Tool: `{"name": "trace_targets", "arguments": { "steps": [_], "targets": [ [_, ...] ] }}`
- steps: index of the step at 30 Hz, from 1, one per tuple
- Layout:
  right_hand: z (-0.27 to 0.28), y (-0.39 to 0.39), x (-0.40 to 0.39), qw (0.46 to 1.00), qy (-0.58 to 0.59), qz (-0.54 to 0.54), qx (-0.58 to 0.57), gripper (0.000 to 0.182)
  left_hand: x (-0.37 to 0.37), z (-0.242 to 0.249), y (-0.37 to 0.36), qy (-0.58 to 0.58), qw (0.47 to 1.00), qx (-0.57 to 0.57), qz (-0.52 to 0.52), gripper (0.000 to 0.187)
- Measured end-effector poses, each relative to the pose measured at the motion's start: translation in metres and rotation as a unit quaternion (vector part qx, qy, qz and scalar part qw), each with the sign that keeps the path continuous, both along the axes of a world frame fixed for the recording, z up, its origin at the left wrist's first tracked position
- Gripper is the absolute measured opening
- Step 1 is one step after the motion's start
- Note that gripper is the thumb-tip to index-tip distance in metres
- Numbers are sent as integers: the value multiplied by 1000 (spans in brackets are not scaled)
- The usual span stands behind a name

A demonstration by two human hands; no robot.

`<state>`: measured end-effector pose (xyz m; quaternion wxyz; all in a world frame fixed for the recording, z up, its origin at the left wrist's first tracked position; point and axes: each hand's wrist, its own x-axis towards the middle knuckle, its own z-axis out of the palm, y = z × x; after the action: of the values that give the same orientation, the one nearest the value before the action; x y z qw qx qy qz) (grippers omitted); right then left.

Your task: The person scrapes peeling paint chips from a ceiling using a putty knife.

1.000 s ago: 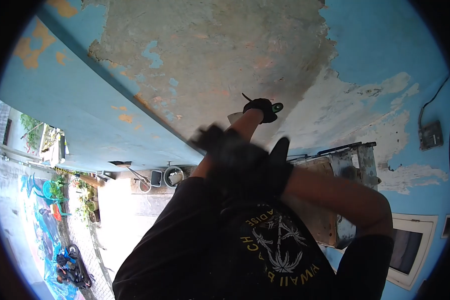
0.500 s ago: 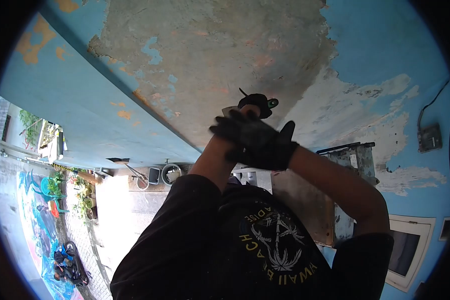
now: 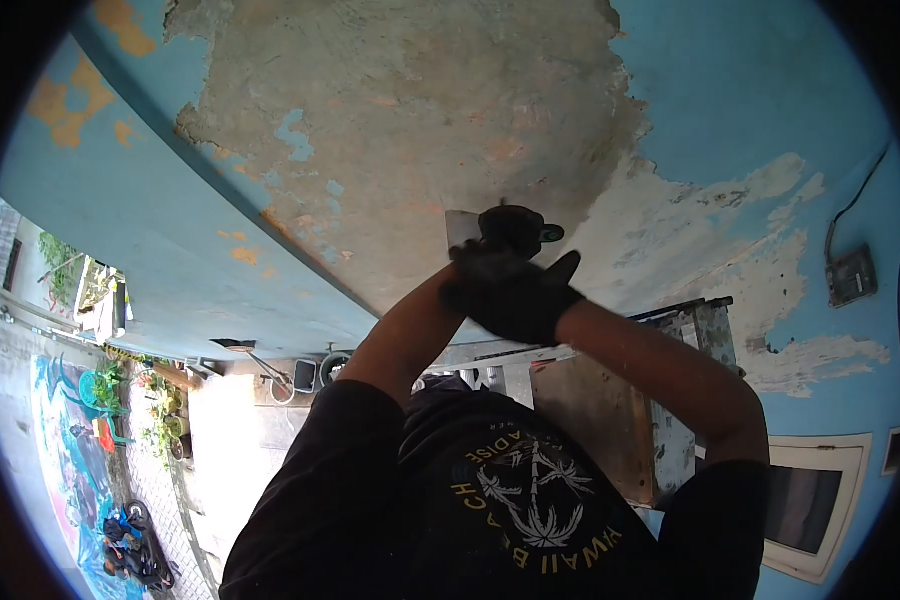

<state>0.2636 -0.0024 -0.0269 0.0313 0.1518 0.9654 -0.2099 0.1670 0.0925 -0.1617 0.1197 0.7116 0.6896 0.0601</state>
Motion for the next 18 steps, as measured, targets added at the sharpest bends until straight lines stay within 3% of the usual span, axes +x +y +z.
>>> {"name": "trace_targets", "arguments": {
  "steps": [1, 3, 5, 6, 8, 9, 10, 11, 12, 14, 17, 18],
  "targets": [
    [3, -41, 9, 991, 123, 54, 27, 57, 1, 9, -3, -13, 1000, 16, 7, 40],
    [20, -95, 35, 966, 174, 138, -132, 49, 5, 31, -22, -37, 995, 83, 33, 37],
    [41, -94, 52, 931, 96, 166, -310, 49, 2, 41, -18, -103, 979, 163, 60, 33],
    [50, -78, 61, 942, 54, 155, -293, 49, 1, 42, -18, -102, 979, 167, 57, 33],
    [68, -41, 84, 958, -27, 131, -253, 49, 3, 72, -38, -233, 920, 311, 40, 33],
    [74, -28, 94, 964, -66, 116, -229, 49, 4, 86, -43, -231, 918, 319, 34, 33],
    [67, -17, 100, 993, -2, 30, -115, 47, 5, 98, -48, -264, 896, 355, 39, 33],
    [82, -11, 103, 983, 48, -122, -126, 44, 8, 110, -54, -297, 871, 389, 45, 33],
    [84, -1, 108, 952, 144, -240, -126, 53, 13, 123, -60, -297, 867, 398, 41, 33],
    [90, 12, 111, 912, 313, -264, 36, 63, 23, 147, -73, -342, 848, 401, 56, 33],
    [91, 31, 99, 913, 330, -213, 111, 72, 41, 163, -88, -282, 834, 466, -83, 33],
    [84, 32, 94, 905, 363, -222, -33, 65, 46, 165, -91, -261, 829, 483, -109, 38]
  ]
}}
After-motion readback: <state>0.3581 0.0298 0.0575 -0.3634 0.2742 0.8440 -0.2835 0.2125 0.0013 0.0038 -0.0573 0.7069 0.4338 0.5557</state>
